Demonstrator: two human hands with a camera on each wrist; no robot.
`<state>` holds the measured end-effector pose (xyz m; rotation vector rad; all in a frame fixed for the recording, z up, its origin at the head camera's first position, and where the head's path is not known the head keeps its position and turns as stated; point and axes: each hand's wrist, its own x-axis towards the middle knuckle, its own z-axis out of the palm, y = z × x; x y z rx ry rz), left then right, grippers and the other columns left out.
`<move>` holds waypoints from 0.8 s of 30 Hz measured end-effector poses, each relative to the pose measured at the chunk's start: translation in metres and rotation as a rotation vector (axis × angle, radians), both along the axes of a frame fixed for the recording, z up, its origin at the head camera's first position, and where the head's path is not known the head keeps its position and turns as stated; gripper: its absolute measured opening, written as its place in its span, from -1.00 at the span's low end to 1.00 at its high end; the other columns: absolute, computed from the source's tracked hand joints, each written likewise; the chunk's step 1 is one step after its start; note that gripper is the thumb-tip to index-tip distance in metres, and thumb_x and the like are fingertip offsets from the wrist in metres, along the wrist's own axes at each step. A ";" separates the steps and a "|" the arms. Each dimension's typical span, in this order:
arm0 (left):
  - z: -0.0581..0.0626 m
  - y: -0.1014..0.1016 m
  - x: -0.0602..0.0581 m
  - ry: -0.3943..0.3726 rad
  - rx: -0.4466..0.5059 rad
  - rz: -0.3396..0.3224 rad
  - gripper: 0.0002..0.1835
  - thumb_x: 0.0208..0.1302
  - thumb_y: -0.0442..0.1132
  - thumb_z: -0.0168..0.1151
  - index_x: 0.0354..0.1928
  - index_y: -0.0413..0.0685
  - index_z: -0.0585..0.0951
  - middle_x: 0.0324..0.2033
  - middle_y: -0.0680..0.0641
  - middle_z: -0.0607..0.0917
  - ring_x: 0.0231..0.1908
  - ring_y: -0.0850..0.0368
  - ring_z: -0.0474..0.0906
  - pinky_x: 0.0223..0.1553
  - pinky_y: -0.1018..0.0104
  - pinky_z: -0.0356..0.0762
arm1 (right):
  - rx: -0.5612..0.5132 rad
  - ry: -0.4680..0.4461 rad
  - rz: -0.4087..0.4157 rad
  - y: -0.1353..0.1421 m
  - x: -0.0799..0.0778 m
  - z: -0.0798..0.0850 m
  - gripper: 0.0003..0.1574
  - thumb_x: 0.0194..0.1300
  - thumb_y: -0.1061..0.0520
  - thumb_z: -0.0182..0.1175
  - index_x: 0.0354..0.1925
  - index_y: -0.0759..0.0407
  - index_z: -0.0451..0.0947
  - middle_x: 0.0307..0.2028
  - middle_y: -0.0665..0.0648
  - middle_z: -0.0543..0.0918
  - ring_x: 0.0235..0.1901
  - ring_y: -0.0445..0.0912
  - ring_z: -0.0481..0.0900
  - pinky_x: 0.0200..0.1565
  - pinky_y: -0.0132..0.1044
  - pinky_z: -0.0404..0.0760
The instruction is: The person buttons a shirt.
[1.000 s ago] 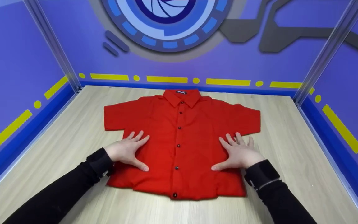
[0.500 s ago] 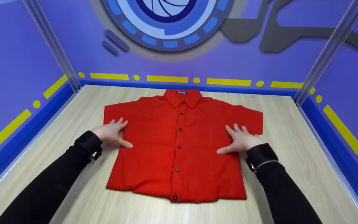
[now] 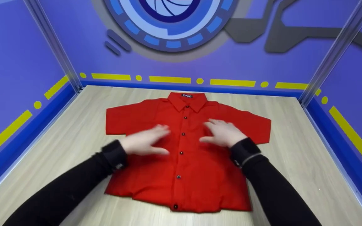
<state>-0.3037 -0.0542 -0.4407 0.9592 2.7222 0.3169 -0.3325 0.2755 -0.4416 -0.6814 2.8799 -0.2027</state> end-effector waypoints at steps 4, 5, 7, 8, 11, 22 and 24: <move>-0.006 0.051 0.029 0.019 -0.068 -0.132 0.06 0.18 0.49 -0.02 0.50 -0.10 0.07 0.50 -0.21 0.03 0.50 -0.13 -0.08 0.46 0.16 0.01 | -0.021 -0.042 0.136 -0.039 -0.005 -0.005 -0.08 0.32 -0.32 0.12 0.47 0.03 0.14 0.50 0.16 0.09 0.47 0.15 0.06 0.39 0.13 0.14; -0.009 0.058 0.036 0.030 -0.103 -0.136 0.09 0.15 0.53 -0.04 0.50 -0.10 0.07 0.50 -0.23 0.02 0.49 -0.15 -0.08 0.46 0.17 0.02 | -0.023 -0.057 0.173 -0.048 -0.006 -0.007 -0.12 0.35 -0.26 0.11 0.48 0.04 0.13 0.50 0.17 0.07 0.48 0.16 0.03 0.40 0.12 0.13; -0.015 0.069 0.046 0.053 -0.173 -0.128 0.16 0.08 0.59 -0.06 0.51 -0.10 0.05 0.49 -0.29 0.01 0.49 -0.19 -0.08 0.46 0.15 0.05 | -0.020 -0.112 0.220 -0.061 -0.007 -0.011 -0.20 0.42 -0.13 0.07 0.48 0.08 0.10 0.51 0.18 0.04 0.48 0.18 -0.01 0.41 0.12 0.10; -0.017 0.072 0.051 0.069 -0.205 -0.122 0.18 0.05 0.61 -0.05 0.51 -0.09 0.04 0.49 -0.31 0.00 0.49 -0.21 -0.08 0.45 0.14 0.05 | -0.015 -0.138 0.228 -0.067 -0.007 -0.012 -0.24 0.44 -0.07 0.05 0.48 0.09 0.10 0.51 0.19 0.03 0.49 0.19 -0.03 0.42 0.11 0.08; -0.022 0.075 0.059 0.075 -0.260 -0.087 0.24 -0.04 0.67 -0.06 0.53 0.00 0.00 0.50 -0.27 -0.07 0.49 -0.21 -0.14 0.46 0.11 0.03 | -0.005 -0.208 0.212 -0.079 -0.009 -0.015 -0.31 0.47 0.07 -0.04 0.48 0.13 0.10 0.51 0.21 0.02 0.49 0.21 -0.07 0.43 0.11 0.05; -0.016 0.076 0.094 0.063 -0.349 -0.033 0.36 -0.37 0.82 -0.09 0.53 0.34 -0.12 0.52 -0.22 -0.15 0.49 -0.27 -0.21 0.43 -0.03 0.06 | 0.018 -0.276 0.086 -0.092 -0.016 -0.014 -0.13 0.44 -0.26 -0.05 0.51 0.07 -0.01 0.53 0.18 -0.10 0.51 0.19 -0.19 0.43 0.13 0.01; -0.014 0.077 0.103 0.045 -0.369 -0.006 0.36 -0.41 0.83 -0.09 0.52 0.42 -0.15 0.52 -0.22 -0.13 0.48 -0.31 -0.20 0.40 -0.11 0.12 | 0.026 -0.274 0.073 -0.093 -0.016 -0.014 -0.04 0.38 -0.34 0.00 0.52 0.03 -0.05 0.54 0.17 -0.13 0.52 0.18 -0.22 0.42 0.16 0.04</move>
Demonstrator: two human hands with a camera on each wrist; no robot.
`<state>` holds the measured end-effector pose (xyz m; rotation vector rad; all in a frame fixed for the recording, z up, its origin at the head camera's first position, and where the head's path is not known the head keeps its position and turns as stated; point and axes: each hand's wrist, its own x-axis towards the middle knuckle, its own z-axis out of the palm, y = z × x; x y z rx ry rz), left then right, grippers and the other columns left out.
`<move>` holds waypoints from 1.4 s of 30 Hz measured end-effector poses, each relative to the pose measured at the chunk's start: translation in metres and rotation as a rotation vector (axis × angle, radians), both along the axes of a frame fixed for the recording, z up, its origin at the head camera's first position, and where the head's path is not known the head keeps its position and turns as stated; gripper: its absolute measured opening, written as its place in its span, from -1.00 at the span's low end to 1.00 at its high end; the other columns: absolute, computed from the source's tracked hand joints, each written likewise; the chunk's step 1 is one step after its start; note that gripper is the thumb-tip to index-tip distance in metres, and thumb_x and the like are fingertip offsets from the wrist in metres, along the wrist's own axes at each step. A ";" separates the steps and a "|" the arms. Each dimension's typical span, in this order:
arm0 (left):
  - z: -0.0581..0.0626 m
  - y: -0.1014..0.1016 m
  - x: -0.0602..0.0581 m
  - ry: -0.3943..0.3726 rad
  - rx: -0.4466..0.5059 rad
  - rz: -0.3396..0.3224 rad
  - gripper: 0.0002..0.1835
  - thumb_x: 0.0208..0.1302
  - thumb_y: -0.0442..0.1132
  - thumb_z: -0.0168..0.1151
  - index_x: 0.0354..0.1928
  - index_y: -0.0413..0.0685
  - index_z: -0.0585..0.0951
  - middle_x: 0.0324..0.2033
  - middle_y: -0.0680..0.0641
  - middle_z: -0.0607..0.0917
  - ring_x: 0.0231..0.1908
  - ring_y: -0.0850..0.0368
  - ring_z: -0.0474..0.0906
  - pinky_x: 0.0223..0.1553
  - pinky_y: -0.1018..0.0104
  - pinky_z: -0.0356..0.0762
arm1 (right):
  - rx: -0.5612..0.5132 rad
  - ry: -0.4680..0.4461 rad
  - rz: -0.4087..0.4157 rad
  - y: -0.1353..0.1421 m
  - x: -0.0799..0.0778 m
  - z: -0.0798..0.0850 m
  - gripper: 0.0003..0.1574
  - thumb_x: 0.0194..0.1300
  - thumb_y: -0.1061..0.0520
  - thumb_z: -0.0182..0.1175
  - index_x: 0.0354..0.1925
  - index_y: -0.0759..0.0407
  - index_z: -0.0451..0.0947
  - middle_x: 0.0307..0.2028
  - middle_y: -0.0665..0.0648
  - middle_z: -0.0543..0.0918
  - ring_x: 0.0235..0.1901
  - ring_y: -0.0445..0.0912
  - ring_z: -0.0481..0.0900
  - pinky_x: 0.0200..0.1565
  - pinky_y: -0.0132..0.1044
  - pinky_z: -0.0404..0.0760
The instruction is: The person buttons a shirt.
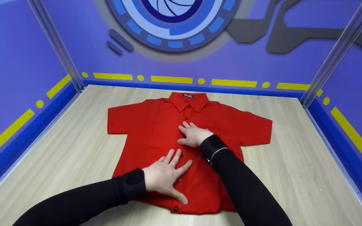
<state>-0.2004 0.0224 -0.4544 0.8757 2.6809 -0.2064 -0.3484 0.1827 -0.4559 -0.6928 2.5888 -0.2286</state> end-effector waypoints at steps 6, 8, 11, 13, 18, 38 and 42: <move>0.005 0.005 0.020 -0.050 -0.047 0.096 0.35 -0.47 0.83 -0.06 0.47 0.59 -0.27 0.53 -0.18 -0.14 0.46 -0.40 -0.19 0.20 -0.36 0.28 | -0.003 0.002 -0.033 0.000 0.001 -0.001 0.14 0.22 -0.49 0.08 0.53 -0.05 -0.09 0.55 0.10 -0.17 0.52 0.14 -0.26 0.39 0.23 0.06; 0.005 0.006 0.023 -0.050 -0.053 0.118 0.35 -0.48 0.83 -0.04 0.46 0.62 -0.27 0.53 -0.16 -0.14 0.46 -0.40 -0.18 0.15 -0.38 0.32 | -0.007 0.004 -0.037 0.000 0.001 -0.002 0.18 0.17 -0.53 0.09 0.53 -0.06 -0.08 0.55 0.10 -0.16 0.52 0.14 -0.25 0.38 0.24 0.07; 0.004 0.007 0.028 -0.062 -0.039 0.142 0.34 -0.48 0.83 -0.04 0.46 0.65 -0.26 0.53 -0.14 -0.16 0.46 -0.41 -0.20 0.14 -0.41 0.31 | -0.010 0.006 -0.044 -0.001 0.002 -0.004 0.20 0.14 -0.55 0.10 0.53 -0.09 -0.08 0.55 0.08 -0.15 0.52 0.13 -0.24 0.37 0.26 0.10; 0.003 0.006 0.031 -0.084 -0.010 0.159 0.31 -0.45 0.82 -0.03 0.45 0.67 -0.25 0.53 -0.12 -0.18 0.46 -0.40 -0.24 0.15 -0.45 0.25 | -0.016 0.006 -0.052 0.000 0.003 -0.005 0.21 0.13 -0.56 0.10 0.53 -0.11 -0.08 0.55 0.07 -0.15 0.52 0.12 -0.24 0.36 0.30 0.08; 0.010 -0.008 0.021 -0.165 0.194 0.177 0.12 -0.09 0.67 0.00 0.50 0.52 -0.15 0.53 -0.10 -0.09 0.46 -0.39 -0.16 0.21 -0.39 0.22 | -0.114 0.009 -0.044 0.014 0.002 -0.005 0.16 0.13 -0.56 0.11 0.51 -0.12 0.01 0.54 0.07 -0.06 0.52 0.08 -0.15 0.39 0.24 0.04; 0.006 -0.130 -0.066 -0.180 0.162 0.189 0.45 -0.41 0.55 0.40 0.54 0.22 -0.11 0.54 -0.12 -0.19 0.45 -0.46 -0.31 0.38 -0.26 0.03 | -0.006 0.014 -0.044 0.100 0.075 -0.013 0.63 -0.38 -0.68 0.31 0.54 -0.23 -0.19 0.55 0.06 -0.29 0.51 0.19 -0.37 0.27 0.50 -0.23; 0.004 -0.133 -0.060 -0.147 0.116 0.171 0.53 -0.50 0.63 0.34 0.54 0.23 -0.17 0.53 -0.16 -0.24 0.45 -0.45 -0.32 0.40 -0.19 0.04 | 0.008 0.010 -0.015 0.104 0.079 -0.015 0.66 -0.41 -0.69 0.32 0.54 -0.25 -0.21 0.55 0.06 -0.31 0.51 0.20 -0.39 0.28 0.49 -0.24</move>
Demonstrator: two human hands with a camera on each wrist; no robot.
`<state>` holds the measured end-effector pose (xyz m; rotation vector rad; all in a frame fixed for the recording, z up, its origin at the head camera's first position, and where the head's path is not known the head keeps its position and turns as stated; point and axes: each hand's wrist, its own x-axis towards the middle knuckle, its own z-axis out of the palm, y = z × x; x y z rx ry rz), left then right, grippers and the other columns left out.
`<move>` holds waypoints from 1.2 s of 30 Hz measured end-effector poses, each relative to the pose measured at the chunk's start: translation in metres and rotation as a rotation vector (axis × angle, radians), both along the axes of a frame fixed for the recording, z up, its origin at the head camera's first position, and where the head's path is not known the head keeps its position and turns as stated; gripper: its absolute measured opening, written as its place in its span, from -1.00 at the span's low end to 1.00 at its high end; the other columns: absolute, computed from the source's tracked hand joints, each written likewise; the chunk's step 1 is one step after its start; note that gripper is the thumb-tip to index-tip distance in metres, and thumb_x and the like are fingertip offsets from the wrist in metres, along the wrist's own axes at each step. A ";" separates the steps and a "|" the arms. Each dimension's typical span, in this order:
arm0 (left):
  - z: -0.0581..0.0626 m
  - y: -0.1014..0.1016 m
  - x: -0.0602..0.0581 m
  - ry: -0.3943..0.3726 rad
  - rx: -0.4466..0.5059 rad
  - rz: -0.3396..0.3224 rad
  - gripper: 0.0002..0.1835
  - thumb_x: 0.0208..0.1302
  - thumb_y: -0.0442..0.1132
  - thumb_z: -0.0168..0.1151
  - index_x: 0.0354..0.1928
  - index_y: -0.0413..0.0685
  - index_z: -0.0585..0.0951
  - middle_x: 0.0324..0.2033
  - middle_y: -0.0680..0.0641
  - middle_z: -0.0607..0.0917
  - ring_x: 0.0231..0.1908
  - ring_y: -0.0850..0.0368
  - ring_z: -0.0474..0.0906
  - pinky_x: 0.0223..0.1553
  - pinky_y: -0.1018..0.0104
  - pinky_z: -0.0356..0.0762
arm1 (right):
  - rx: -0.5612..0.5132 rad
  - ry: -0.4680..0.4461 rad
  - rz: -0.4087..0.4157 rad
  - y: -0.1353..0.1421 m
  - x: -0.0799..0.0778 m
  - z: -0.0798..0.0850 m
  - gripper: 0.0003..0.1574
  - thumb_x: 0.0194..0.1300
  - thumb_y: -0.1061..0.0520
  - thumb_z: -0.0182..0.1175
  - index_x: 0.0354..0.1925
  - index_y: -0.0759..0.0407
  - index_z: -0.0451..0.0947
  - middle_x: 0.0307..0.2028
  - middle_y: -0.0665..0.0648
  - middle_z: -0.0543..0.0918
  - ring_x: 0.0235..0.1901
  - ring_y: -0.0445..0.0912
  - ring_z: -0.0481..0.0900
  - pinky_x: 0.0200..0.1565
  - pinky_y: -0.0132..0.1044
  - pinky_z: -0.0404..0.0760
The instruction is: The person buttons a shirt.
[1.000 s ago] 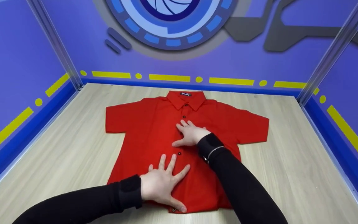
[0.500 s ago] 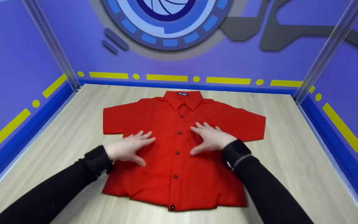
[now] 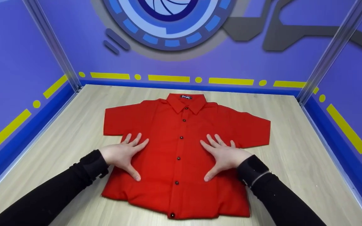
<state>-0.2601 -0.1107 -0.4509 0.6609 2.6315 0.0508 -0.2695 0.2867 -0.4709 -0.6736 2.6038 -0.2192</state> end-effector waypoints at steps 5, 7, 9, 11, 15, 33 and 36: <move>-0.003 -0.004 0.007 0.015 -0.005 -0.014 0.55 -0.54 0.67 0.30 0.54 0.24 -0.20 0.53 -0.15 -0.26 0.46 -0.40 -0.36 0.42 -0.15 0.03 | -0.003 0.018 0.042 0.015 0.004 0.001 0.69 -0.44 -0.70 0.31 0.54 -0.25 -0.23 0.55 0.05 -0.31 0.51 0.18 -0.39 0.35 0.39 -0.29; -0.004 -0.005 0.009 0.016 -0.008 -0.019 0.56 -0.55 0.69 0.28 0.54 0.24 -0.21 0.53 -0.14 -0.26 0.47 -0.40 -0.38 0.42 -0.15 0.02 | -0.010 0.031 0.054 0.023 0.007 0.002 0.69 -0.44 -0.70 0.32 0.54 -0.23 -0.21 0.55 0.07 -0.28 0.51 0.19 -0.37 0.37 0.35 -0.30; -0.004 -0.006 0.011 0.009 -0.015 -0.023 0.57 -0.57 0.70 0.27 0.54 0.26 -0.21 0.53 -0.14 -0.28 0.46 -0.40 -0.39 0.41 -0.17 0.05 | -0.022 0.029 0.051 0.032 0.011 0.003 0.68 -0.43 -0.67 0.35 0.54 -0.19 -0.18 0.55 0.10 -0.25 0.51 0.22 -0.35 0.36 0.35 -0.30; -0.002 -0.007 0.011 -0.014 -0.020 -0.024 0.56 -0.57 0.68 0.30 0.54 0.27 -0.21 0.53 -0.14 -0.28 0.46 -0.40 -0.38 0.39 -0.19 0.09 | -0.031 0.014 0.041 0.039 0.013 0.005 0.66 -0.42 -0.64 0.37 0.54 -0.17 -0.16 0.55 0.11 -0.22 0.50 0.23 -0.32 0.36 0.36 -0.28; 0.010 -0.007 -0.002 -0.045 0.051 -0.013 0.39 -0.38 0.50 0.45 0.53 0.18 0.00 0.52 -0.14 -0.04 0.48 -0.32 -0.13 0.37 -0.17 0.15 | -0.078 0.031 0.017 0.048 0.010 0.014 0.50 -0.29 -0.60 0.36 0.51 -0.10 0.03 0.51 0.13 0.03 0.49 0.21 -0.07 0.34 0.38 -0.22; -0.004 -0.018 -0.080 -0.047 0.122 0.104 0.35 -0.32 0.50 0.41 0.53 0.29 -0.05 0.54 -0.03 -0.19 0.49 -0.30 -0.37 0.37 -0.38 -0.19 | -0.067 -0.025 -0.135 0.044 -0.066 0.008 0.46 -0.12 -0.55 0.33 0.54 -0.09 -0.12 0.53 0.27 -0.21 0.44 0.43 -0.34 0.24 0.49 0.02; -0.004 -0.019 -0.081 -0.037 0.126 0.116 0.35 -0.35 0.51 0.41 0.53 0.34 -0.05 0.54 0.00 -0.20 0.49 -0.31 -0.38 0.34 -0.44 -0.22 | -0.082 -0.030 -0.141 0.052 -0.064 0.009 0.45 -0.11 -0.51 0.36 0.54 -0.06 -0.12 0.53 0.27 -0.21 0.43 0.44 -0.35 0.23 0.49 0.03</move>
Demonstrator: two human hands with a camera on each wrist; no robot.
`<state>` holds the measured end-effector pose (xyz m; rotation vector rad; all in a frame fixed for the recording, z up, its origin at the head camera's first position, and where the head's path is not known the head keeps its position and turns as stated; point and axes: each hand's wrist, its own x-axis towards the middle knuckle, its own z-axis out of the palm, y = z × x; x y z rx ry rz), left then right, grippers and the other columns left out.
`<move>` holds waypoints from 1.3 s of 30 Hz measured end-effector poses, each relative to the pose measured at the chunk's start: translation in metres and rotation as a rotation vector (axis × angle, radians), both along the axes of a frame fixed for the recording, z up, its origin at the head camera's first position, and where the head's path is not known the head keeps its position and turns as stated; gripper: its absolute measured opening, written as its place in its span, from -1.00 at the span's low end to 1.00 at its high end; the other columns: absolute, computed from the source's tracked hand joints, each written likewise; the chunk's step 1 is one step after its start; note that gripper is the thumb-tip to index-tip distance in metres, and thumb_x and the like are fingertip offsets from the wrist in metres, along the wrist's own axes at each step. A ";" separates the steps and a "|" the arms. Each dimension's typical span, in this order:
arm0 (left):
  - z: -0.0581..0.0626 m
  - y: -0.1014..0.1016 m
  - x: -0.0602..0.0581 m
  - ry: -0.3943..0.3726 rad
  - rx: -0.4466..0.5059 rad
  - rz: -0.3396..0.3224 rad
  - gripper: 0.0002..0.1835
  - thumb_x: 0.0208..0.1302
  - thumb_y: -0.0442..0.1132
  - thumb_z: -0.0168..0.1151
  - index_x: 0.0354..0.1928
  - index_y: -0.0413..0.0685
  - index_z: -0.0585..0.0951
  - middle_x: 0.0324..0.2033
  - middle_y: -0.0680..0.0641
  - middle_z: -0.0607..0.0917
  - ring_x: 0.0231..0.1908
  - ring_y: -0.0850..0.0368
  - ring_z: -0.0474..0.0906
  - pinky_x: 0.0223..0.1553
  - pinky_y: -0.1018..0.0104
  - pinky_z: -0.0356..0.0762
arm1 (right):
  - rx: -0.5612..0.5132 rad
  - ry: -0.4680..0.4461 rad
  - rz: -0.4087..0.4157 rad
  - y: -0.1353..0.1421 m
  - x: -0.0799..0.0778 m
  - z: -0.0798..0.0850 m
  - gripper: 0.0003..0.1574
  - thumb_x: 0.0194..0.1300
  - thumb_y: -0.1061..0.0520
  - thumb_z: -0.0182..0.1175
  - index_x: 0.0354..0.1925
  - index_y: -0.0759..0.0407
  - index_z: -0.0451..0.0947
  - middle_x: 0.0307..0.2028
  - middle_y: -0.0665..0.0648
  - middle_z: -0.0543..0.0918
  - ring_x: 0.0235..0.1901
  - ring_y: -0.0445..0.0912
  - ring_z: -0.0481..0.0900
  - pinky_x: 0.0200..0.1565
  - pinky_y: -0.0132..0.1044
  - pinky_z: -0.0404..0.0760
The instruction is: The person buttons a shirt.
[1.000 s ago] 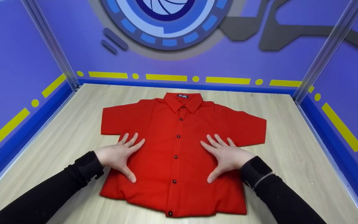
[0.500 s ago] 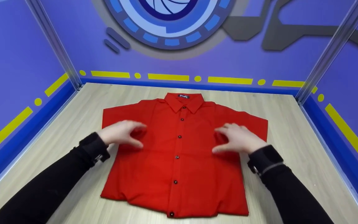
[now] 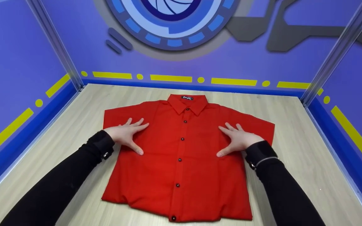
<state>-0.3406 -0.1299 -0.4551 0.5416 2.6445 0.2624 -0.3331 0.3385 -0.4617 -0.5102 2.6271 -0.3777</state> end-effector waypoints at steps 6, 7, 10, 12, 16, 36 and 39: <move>0.000 -0.002 0.000 -0.013 -0.019 0.003 0.40 -0.39 0.53 0.41 0.53 0.35 -0.10 0.55 0.01 -0.23 0.49 -0.32 -0.39 0.29 -0.50 -0.22 | -0.021 0.021 -0.004 0.013 0.007 -0.003 0.42 -0.10 -0.50 0.35 0.54 -0.10 -0.10 0.54 0.22 -0.19 0.45 0.40 -0.31 0.22 0.50 0.06; 0.000 -0.003 0.001 -0.015 -0.019 0.005 0.40 -0.38 0.53 0.41 0.53 0.34 -0.10 0.55 0.00 -0.23 0.49 -0.31 -0.39 0.30 -0.49 -0.21 | -0.024 0.026 -0.005 0.015 0.009 -0.003 0.42 -0.10 -0.51 0.35 0.54 -0.10 -0.10 0.54 0.21 -0.18 0.45 0.39 -0.30 0.21 0.50 0.06; 0.000 -0.010 0.004 -0.013 -0.025 0.023 0.40 -0.36 0.53 0.39 0.54 0.30 -0.11 0.54 -0.03 -0.23 0.49 -0.30 -0.38 0.31 -0.48 -0.21 | -0.015 0.041 -0.018 0.019 0.016 -0.001 0.39 -0.07 -0.51 0.32 0.53 -0.07 -0.08 0.53 0.27 -0.17 0.44 0.41 -0.26 0.22 0.51 0.05; 0.000 -0.016 0.010 -0.001 -0.029 0.037 0.38 -0.33 0.56 0.35 0.54 0.30 -0.11 0.54 -0.07 -0.21 0.49 -0.32 -0.35 0.32 -0.47 -0.23 | 0.000 0.046 -0.028 0.017 0.024 0.002 0.36 -0.04 -0.51 0.30 0.52 -0.03 -0.03 0.51 0.33 -0.14 0.42 0.45 -0.23 0.21 0.52 0.03; -0.003 -0.019 0.028 0.024 -0.016 0.024 0.35 -0.32 0.60 0.29 0.53 0.30 -0.08 0.54 -0.10 -0.18 0.48 -0.34 -0.32 0.36 -0.42 -0.27 | 0.035 0.043 -0.037 0.006 0.047 0.008 0.33 -0.04 -0.57 0.24 0.51 -0.05 0.01 0.50 0.38 -0.11 0.40 0.50 -0.19 0.18 0.54 0.02; -0.011 -0.014 0.001 0.024 0.035 0.044 0.34 -0.35 0.54 0.38 0.52 0.37 -0.05 0.54 -0.07 -0.21 0.49 -0.29 -0.40 0.38 -0.38 -0.28 | 0.032 0.050 -0.068 0.005 0.029 -0.007 0.46 -0.16 -0.57 0.33 0.53 -0.14 -0.10 0.52 0.30 -0.21 0.41 0.49 -0.28 0.08 0.66 -0.12; -0.009 -0.013 -0.003 0.026 0.043 0.050 0.34 -0.34 0.53 0.38 0.52 0.37 -0.05 0.54 -0.06 -0.22 0.49 -0.28 -0.41 0.37 -0.40 -0.31 | 0.026 0.046 -0.065 0.007 0.026 -0.004 0.44 -0.14 -0.56 0.32 0.53 -0.13 -0.10 0.52 0.30 -0.21 0.41 0.49 -0.29 0.10 0.65 -0.10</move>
